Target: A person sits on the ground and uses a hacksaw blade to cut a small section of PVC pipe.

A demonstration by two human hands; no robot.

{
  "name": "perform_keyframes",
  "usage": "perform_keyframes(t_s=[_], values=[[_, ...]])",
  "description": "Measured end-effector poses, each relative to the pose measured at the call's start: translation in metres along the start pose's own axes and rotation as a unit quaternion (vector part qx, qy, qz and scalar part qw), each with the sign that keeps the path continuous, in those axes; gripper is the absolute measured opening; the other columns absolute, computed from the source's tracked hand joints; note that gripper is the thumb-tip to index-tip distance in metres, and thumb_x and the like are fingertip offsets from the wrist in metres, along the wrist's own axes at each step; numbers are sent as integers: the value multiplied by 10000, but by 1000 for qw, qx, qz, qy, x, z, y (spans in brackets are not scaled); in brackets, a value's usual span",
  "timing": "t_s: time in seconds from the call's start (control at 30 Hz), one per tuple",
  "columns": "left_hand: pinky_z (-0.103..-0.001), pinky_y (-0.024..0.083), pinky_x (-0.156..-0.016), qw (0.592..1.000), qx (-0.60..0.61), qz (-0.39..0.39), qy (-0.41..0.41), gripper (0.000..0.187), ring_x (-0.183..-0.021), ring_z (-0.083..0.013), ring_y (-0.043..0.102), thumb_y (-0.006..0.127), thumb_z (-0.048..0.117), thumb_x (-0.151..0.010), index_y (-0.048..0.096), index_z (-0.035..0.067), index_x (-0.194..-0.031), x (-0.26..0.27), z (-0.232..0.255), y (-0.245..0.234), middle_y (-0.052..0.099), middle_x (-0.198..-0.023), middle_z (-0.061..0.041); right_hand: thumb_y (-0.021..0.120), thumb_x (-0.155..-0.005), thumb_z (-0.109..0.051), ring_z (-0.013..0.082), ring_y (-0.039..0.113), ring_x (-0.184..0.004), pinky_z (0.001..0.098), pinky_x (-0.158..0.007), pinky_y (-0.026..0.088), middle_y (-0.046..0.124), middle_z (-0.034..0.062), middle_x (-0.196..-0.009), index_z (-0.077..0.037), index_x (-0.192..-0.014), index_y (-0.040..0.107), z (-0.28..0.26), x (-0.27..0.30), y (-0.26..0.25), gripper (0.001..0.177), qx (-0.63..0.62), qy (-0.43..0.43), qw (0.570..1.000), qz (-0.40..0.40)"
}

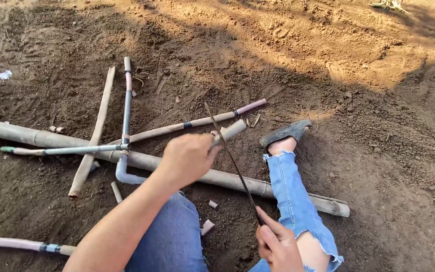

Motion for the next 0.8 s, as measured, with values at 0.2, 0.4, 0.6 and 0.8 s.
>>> perform_keyframes(t_s=[0.2, 0.4, 0.6, 0.8], values=[[-381, 517, -491, 985, 36, -85, 145, 299, -538, -277, 666, 683, 354, -1019, 656, 109, -851, 17, 50, 23, 687, -660, -65, 615, -1003, -137, 109, 365, -480, 242, -377, 207, 563, 107, -731, -31, -1544, 621, -23, -5, 20, 552, -47, -23, 999, -2], [-417, 508, -464, 998, 20, -64, 2, 252, -509, -292, 665, 727, 300, -977, 651, 97, -848, 3, -3, 16, 708, -661, -75, 612, -997, -37, 90, 318, -419, 247, -355, 205, 573, 123, -673, -33, -1546, 641, 11, -18, 7, 550, -42, 4, 999, -8], [-454, 524, -528, 990, 71, -121, 6, 243, -559, -351, 680, 695, 332, -969, 641, 115, -874, 3, 8, 20, 715, -677, -91, 628, -998, -60, 100, 337, -463, 240, -388, 233, 563, 121, -704, -37, -1505, 677, -1, -8, 14, 510, -73, -26, 997, 11], [-507, 560, -552, 982, -15, -150, -111, 261, -599, -372, 714, 673, 365, -996, 648, 126, -895, 6, -18, 28, 744, -710, -95, 659, -991, -141, 66, 334, -417, 234, -368, 238, 582, 94, -674, -36, -1574, 617, 6, -3, 10, 594, 5, 7, 1000, -21]])
Point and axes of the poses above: each hand's wrist, its own x-axis away from the middle knuckle, its own y-axis out of the palm, z = x × y, the point moved 4 cm from there along -x, towards the middle knuckle
